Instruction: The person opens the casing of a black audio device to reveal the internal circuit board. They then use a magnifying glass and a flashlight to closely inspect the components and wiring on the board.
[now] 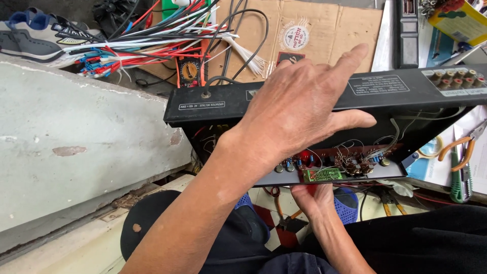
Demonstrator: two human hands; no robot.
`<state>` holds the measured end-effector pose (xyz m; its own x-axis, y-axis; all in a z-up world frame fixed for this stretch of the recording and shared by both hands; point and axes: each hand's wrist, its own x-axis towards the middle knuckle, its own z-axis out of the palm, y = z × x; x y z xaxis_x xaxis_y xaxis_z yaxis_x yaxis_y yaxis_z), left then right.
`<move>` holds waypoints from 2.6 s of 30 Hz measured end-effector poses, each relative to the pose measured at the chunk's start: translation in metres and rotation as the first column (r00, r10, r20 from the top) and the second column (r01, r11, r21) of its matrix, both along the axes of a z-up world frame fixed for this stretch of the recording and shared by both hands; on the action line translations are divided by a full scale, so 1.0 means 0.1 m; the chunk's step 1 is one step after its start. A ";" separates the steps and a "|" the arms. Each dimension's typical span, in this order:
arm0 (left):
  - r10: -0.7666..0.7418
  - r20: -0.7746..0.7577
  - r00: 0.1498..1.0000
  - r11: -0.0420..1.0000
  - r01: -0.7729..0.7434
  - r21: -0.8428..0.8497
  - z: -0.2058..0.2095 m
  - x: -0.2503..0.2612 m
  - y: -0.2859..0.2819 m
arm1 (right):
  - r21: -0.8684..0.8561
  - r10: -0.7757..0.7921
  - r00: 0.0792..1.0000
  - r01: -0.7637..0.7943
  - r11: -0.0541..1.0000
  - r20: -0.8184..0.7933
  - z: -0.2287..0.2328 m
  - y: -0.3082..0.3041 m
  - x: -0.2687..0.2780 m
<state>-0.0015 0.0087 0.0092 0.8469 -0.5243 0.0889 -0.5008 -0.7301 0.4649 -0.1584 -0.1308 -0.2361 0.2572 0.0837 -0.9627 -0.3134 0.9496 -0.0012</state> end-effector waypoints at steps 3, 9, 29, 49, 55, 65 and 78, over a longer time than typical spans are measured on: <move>0.006 0.052 0.999 1.000 -0.006 0.000 -0.02 -0.05 -0.04 | -0.057 0.112 0.994 -0.111 0.992 0.011 -0.08 -0.01 0.00; 0.010 0.060 0.998 1.000 -0.011 0.029 -0.03 -0.11 -0.05 | -0.085 0.097 0.995 -0.095 0.992 0.020 -0.04 0.02 0.05; 0.065 0.105 0.992 0.997 -0.061 -0.045 -0.02 -0.20 0.03 | -0.044 0.030 0.998 -0.027 0.999 0.063 0.14 0.15 0.07; 0.144 0.007 0.990 0.986 -0.143 -0.080 -0.10 -0.02 0.11 | -0.061 0.069 0.994 -0.064 0.996 0.089 0.08 0.15 0.00; 0.152 0.039 0.988 0.985 -0.149 -0.083 -0.13 0.00 0.12 | -0.070 0.084 0.993 -0.078 0.995 0.087 0.07 0.14 0.00; 0.170 -0.114 0.979 0.981 -0.179 -0.070 -0.11 0.11 0.31 | -0.129 0.119 0.993 -0.116 0.985 0.015 -0.09 0.05 0.02; 0.161 -0.063 0.985 0.980 -0.167 -0.104 -0.37 0.19 0.38 | -0.139 0.098 0.987 -0.080 0.987 0.128 0.21 0.05 0.04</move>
